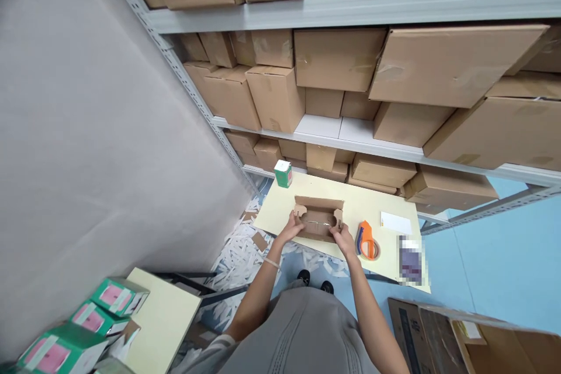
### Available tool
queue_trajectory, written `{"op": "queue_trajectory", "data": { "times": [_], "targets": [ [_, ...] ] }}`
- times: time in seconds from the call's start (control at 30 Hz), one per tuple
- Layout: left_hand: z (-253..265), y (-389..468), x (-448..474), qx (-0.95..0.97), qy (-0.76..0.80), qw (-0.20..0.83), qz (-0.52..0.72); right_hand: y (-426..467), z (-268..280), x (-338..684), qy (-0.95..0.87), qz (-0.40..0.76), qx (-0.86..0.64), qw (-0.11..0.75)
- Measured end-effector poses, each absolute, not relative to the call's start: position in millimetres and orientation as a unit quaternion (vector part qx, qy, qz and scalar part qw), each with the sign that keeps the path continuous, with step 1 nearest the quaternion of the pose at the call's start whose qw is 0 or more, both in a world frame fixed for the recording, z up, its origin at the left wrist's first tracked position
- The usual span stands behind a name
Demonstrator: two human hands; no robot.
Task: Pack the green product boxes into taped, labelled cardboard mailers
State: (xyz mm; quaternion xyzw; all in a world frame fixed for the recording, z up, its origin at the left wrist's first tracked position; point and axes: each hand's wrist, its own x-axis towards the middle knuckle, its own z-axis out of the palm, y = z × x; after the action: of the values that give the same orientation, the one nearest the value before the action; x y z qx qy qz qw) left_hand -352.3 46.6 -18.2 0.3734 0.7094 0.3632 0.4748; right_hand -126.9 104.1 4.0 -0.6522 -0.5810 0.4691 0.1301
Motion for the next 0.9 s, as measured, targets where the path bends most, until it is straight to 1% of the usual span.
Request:
{"op": "queue_trajectory", "data": {
  "times": [0.13,0.2,0.3,0.5,0.7,0.9],
  "targets": [
    [-3,20,-378,0.341,0.683,0.49,0.421,106,11,-139,-0.563,0.531,-0.597,0.211],
    [6,3,-389,0.315,0.68,0.472,0.465,108,15,-152,-0.575,0.554,-0.558,0.226],
    [18,-26,-404,0.256,0.689,0.436,0.52,108,21,-178,-0.604,0.576,-0.504,0.223],
    [40,-109,-420,0.176,0.721,0.353,0.57,87,34,-249,-0.668,0.609,-0.402,0.147],
    [55,-216,-407,0.069,0.749,0.209,0.624,31,37,-322,-0.724,0.639,-0.252,0.059],
    [59,-307,-370,-0.074,0.752,0.101,0.647,-40,24,-376,-0.742,0.649,-0.152,-0.07]
  ]
}}
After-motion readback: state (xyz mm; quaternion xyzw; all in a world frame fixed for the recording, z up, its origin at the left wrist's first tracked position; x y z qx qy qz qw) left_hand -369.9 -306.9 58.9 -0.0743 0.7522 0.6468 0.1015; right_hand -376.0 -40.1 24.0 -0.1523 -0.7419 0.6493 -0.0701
